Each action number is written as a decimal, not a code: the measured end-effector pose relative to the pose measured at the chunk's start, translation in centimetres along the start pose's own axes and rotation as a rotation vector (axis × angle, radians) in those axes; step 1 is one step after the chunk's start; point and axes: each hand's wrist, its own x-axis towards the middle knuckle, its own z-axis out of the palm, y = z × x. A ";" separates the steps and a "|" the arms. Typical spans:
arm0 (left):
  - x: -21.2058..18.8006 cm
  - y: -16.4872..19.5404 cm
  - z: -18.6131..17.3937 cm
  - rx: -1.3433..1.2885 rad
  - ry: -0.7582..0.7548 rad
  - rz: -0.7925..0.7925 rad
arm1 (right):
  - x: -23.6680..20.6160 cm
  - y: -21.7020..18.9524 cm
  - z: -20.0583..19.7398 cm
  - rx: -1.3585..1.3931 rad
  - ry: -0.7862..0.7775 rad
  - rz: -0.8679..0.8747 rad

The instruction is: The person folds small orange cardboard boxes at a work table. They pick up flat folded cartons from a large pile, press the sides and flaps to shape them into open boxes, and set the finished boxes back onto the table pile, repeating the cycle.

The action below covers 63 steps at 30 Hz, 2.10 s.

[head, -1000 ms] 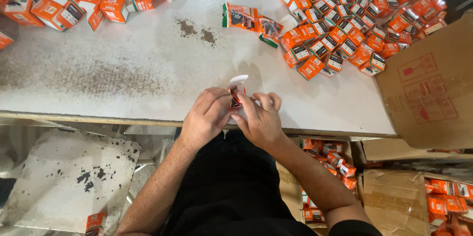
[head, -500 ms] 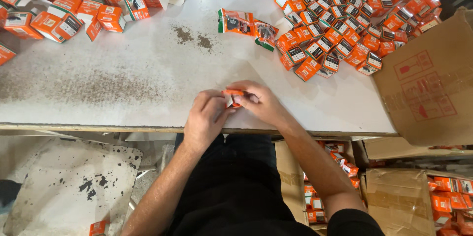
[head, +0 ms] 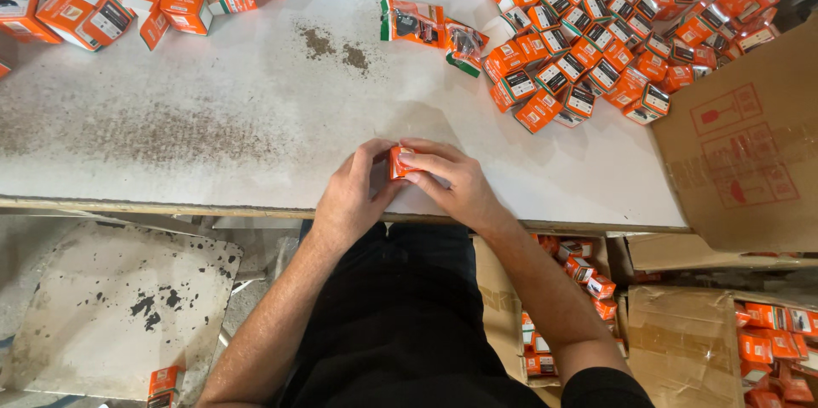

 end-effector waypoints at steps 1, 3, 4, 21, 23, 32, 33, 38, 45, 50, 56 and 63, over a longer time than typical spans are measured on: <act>0.0 0.0 0.0 0.006 0.008 0.006 | -0.1 0.1 0.1 -0.003 0.002 -0.011; 0.1 0.1 -0.1 0.028 0.028 0.076 | -0.2 0.1 0.2 -0.061 0.015 -0.046; 0.1 0.2 -0.1 0.040 0.040 0.109 | -0.1 0.1 0.2 -0.088 0.020 -0.064; 4.8 -4.7 -6.4 0.955 0.037 0.265 | 5.2 4.2 -1.7 -0.279 -0.067 -0.014; 6.0 -7.7 -11.5 0.968 0.222 0.058 | 8.5 7.1 -0.6 -0.355 0.025 -0.048; 2.2 -11.6 -30.6 0.819 0.498 -0.324 | 16.2 11.1 2.9 -0.583 0.034 -0.090; 2.5 -11.8 -31.5 0.914 0.437 -0.240 | 15.8 10.4 3.0 -0.466 -0.015 -0.075; 3.8 -13.2 -31.2 1.136 0.372 -0.104 | 9.5 5.0 2.8 -0.453 0.005 -0.183; 2.7 -14.2 -29.5 1.113 0.387 -0.162 | 0.1 -0.5 -0.3 -0.186 -0.127 -0.142; 3.9 -15.0 -28.8 1.317 0.414 -0.023 | -2.5 -0.2 -0.2 -0.064 0.056 0.191; 4.0 -14.3 -26.1 1.156 0.450 0.064 | -3.4 0.8 0.2 0.197 0.276 0.467; -1.6 -5.6 -6.9 -0.283 0.278 -0.020 | -1.7 -1.5 0.6 0.303 0.217 0.227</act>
